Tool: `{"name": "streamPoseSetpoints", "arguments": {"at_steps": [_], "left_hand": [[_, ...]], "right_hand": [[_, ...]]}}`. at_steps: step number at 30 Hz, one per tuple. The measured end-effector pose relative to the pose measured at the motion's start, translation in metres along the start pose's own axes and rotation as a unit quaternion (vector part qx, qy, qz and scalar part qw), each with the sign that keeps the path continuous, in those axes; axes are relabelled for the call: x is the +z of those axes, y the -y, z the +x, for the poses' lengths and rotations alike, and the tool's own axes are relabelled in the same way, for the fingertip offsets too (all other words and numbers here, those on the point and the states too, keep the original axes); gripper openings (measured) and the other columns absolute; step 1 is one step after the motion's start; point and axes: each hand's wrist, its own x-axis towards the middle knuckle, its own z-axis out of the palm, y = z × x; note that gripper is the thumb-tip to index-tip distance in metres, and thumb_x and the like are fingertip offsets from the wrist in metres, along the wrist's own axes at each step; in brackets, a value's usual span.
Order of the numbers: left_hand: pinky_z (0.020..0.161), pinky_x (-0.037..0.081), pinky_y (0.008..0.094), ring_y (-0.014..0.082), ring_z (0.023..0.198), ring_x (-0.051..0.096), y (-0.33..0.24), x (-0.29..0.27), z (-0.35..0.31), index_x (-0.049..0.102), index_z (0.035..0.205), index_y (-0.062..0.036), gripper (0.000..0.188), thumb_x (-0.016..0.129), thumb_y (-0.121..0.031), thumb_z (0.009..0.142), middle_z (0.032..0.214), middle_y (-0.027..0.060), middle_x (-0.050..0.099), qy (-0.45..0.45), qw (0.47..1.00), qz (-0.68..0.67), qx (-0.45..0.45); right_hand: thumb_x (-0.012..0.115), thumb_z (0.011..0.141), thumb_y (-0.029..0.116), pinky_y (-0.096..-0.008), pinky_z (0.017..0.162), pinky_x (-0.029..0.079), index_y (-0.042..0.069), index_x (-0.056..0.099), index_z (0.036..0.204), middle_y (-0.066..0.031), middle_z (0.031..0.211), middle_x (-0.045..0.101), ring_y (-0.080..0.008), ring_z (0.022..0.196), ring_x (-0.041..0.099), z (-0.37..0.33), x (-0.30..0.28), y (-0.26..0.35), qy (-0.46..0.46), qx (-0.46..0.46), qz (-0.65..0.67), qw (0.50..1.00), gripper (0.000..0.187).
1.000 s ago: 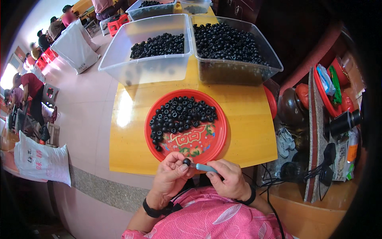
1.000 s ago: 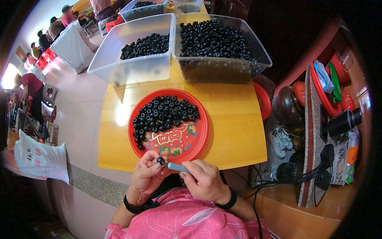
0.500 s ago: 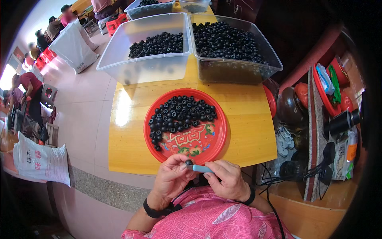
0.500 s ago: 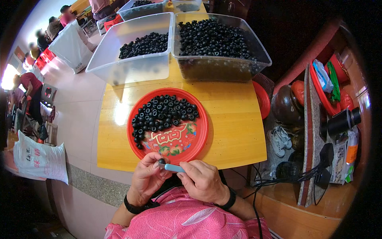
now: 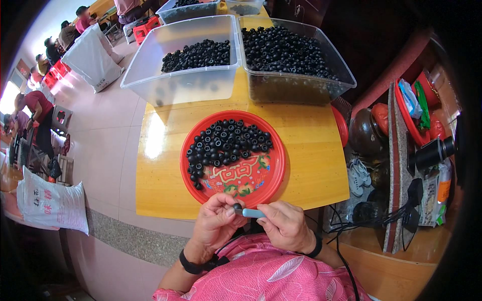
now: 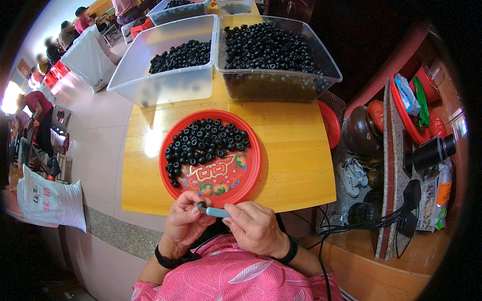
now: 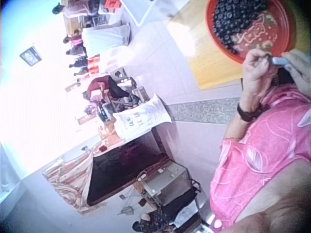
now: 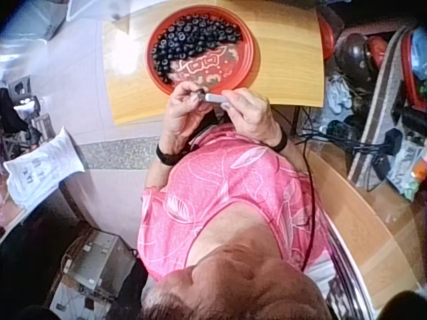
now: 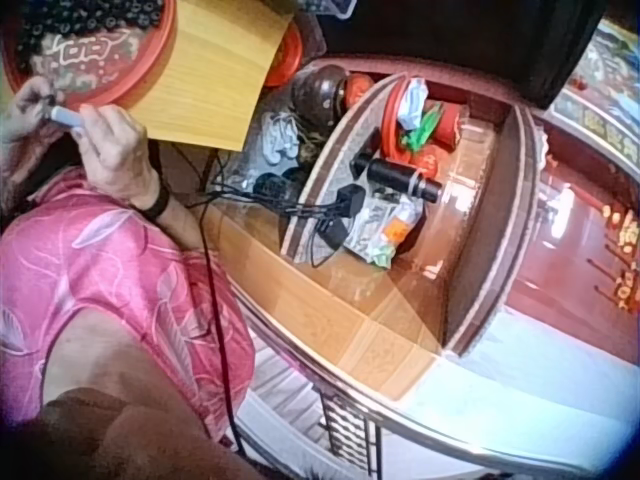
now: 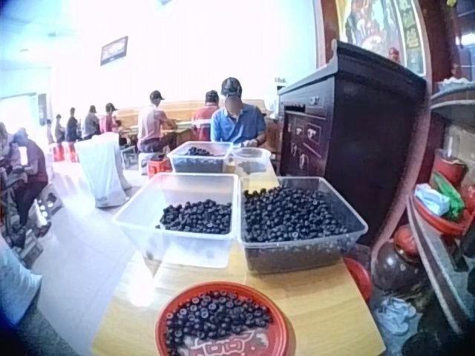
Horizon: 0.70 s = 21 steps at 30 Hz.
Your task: Inspecting and sorting small black round manufactured components on a table plate and into containers.
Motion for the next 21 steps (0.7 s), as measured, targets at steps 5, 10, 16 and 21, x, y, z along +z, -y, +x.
{"name": "streamPoseSetpoints", "arguments": {"at_steps": [5, 10, 16, 21], "left_hand": [[0.061, 0.038, 0.0286, 0.015, 0.067, 0.046, -0.002, 0.002, -0.001, 0.055, 0.098, -0.0042, 0.017, 0.061, -0.003, 0.082, 0.084, 0.0103, 0.055, 0.041, 0.999, 0.022, -0.007], [0.06, 0.037, 0.0286, 0.015, 0.066, 0.044, -0.001, 0.004, -0.003, 0.054, 0.098, -0.006, 0.019, 0.063, -0.007, 0.081, 0.082, 0.009, 0.053, 0.038, 0.999, 0.019, -0.018], [0.059, 0.037, 0.0284, 0.0146, 0.065, 0.042, -0.002, 0.005, 0.003, 0.054, 0.097, -0.0073, 0.02, 0.064, -0.009, 0.08, 0.08, 0.0082, 0.051, -0.012, 1.0, 0.016, -0.019], [0.06, 0.037, 0.0273, 0.0144, 0.067, 0.044, 0.001, 0.005, 0.007, 0.054, 0.097, -0.0061, 0.019, 0.063, -0.007, 0.081, 0.083, 0.007, 0.053, -0.02, 0.999, 0.021, -0.029]], "right_hand": [[0.064, 0.072, 0.002, -0.0381, 0.052, 0.045, -0.003, 0.055, 0.101, -0.0139, 0.074, 0.055, -0.0304, 0.063, 0.057, -0.005, 0.005, -0.003, -0.052, -0.014, -0.086, 0.995, 0.031], [0.063, 0.073, 0.001, -0.0379, 0.053, 0.045, -0.003, 0.057, 0.099, -0.0148, 0.071, 0.055, -0.0317, 0.062, 0.057, -0.008, -0.005, -0.022, -0.075, 0.085, -0.093, 0.989, 0.027], [0.062, 0.075, 0.0, -0.0369, 0.054, 0.045, -0.001, 0.058, 0.097, -0.0152, 0.073, 0.056, -0.0313, 0.062, 0.058, -0.011, 0.004, -0.022, -0.07, 0.119, -0.048, 0.989, 0.022], [0.063, 0.08, 0.007, -0.0306, 0.052, 0.043, 0.0, 0.059, 0.093, -0.011, 0.068, 0.054, -0.0232, 0.056, 0.055, -0.006, 0.003, -0.015, -0.101, 0.148, 0.026, 0.983, 0.015]]}}
